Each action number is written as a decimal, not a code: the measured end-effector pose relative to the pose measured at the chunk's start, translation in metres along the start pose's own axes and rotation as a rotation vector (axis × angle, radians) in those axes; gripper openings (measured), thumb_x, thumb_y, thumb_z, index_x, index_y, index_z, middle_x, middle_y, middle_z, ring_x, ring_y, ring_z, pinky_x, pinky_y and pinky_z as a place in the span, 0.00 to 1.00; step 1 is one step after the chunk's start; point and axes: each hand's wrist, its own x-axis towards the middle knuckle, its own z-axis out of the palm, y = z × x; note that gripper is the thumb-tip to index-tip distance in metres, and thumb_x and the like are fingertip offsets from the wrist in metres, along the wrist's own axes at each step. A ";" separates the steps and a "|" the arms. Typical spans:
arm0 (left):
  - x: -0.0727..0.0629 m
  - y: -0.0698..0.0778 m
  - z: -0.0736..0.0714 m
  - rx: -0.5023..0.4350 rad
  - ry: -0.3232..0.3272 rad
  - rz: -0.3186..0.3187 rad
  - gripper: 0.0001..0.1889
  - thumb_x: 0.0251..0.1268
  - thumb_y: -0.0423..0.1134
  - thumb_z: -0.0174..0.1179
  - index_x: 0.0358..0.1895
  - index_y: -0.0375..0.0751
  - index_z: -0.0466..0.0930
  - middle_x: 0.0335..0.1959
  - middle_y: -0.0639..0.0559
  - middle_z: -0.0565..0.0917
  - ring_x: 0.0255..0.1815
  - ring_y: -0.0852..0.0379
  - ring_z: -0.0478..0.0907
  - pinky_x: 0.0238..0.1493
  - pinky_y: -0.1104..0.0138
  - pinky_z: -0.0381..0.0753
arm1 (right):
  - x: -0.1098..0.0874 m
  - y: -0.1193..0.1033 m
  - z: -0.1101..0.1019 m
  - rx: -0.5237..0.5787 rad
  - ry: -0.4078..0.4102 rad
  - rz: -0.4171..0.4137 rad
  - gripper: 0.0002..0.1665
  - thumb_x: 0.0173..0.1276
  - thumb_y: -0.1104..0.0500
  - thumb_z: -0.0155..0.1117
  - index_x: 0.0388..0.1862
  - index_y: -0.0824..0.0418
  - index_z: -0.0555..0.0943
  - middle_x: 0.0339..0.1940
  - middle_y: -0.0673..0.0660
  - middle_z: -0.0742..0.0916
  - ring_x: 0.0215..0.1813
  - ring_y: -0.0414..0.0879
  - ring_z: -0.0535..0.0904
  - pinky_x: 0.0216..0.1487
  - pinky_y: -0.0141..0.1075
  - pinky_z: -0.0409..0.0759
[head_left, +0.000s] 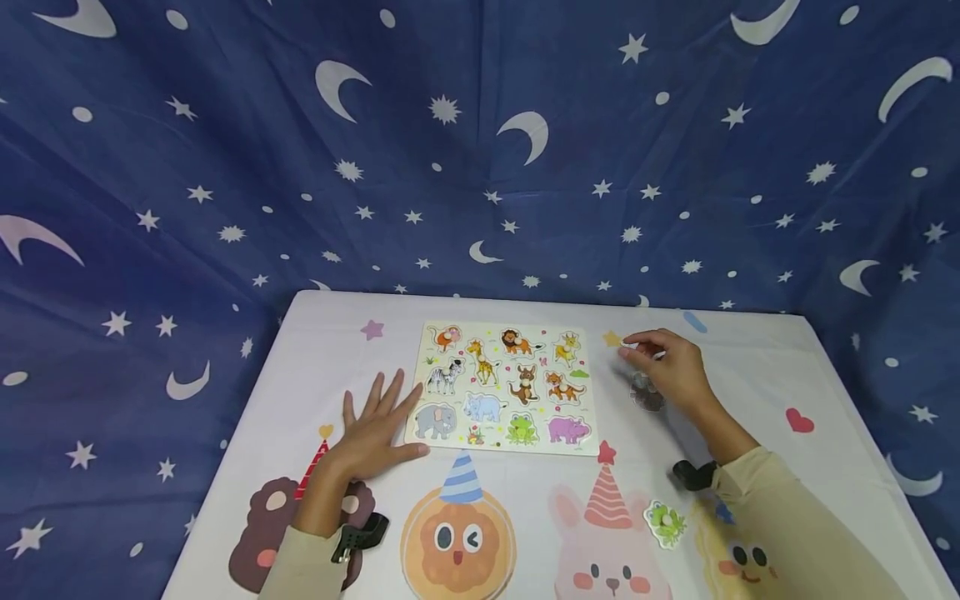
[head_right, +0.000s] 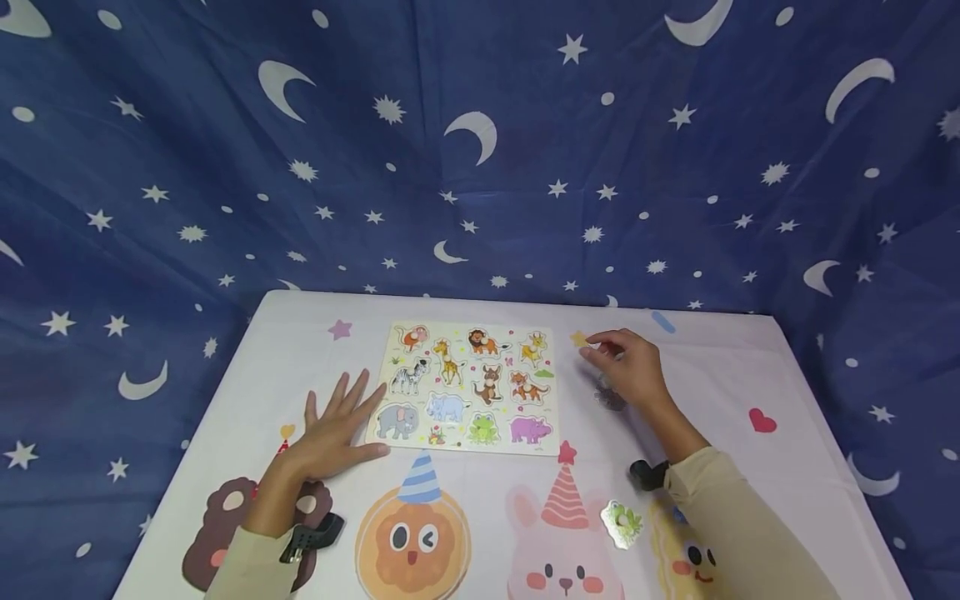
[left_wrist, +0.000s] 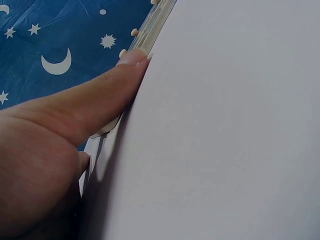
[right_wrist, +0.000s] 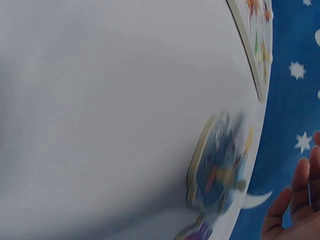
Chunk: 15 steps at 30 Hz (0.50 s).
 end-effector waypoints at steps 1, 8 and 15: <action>0.000 0.000 0.000 0.000 -0.001 0.000 0.52 0.58 0.65 0.68 0.83 0.56 0.52 0.86 0.44 0.41 0.85 0.33 0.30 0.71 0.26 0.21 | 0.000 0.003 -0.002 -0.008 0.009 0.008 0.16 0.68 0.50 0.73 0.50 0.57 0.89 0.36 0.54 0.85 0.39 0.41 0.78 0.33 0.29 0.74; -0.001 -0.001 0.000 -0.001 -0.007 0.000 0.52 0.59 0.65 0.68 0.83 0.56 0.52 0.86 0.44 0.41 0.85 0.34 0.30 0.71 0.26 0.21 | 0.003 0.023 -0.010 -0.063 0.037 0.105 0.21 0.68 0.46 0.72 0.53 0.57 0.88 0.36 0.55 0.85 0.36 0.43 0.77 0.30 0.32 0.76; -0.001 0.001 -0.001 -0.009 -0.002 -0.004 0.52 0.58 0.64 0.69 0.83 0.55 0.53 0.86 0.43 0.42 0.85 0.33 0.31 0.71 0.26 0.21 | 0.005 0.040 -0.011 -0.066 0.045 0.209 0.25 0.68 0.43 0.71 0.55 0.59 0.87 0.35 0.57 0.84 0.33 0.45 0.74 0.28 0.32 0.73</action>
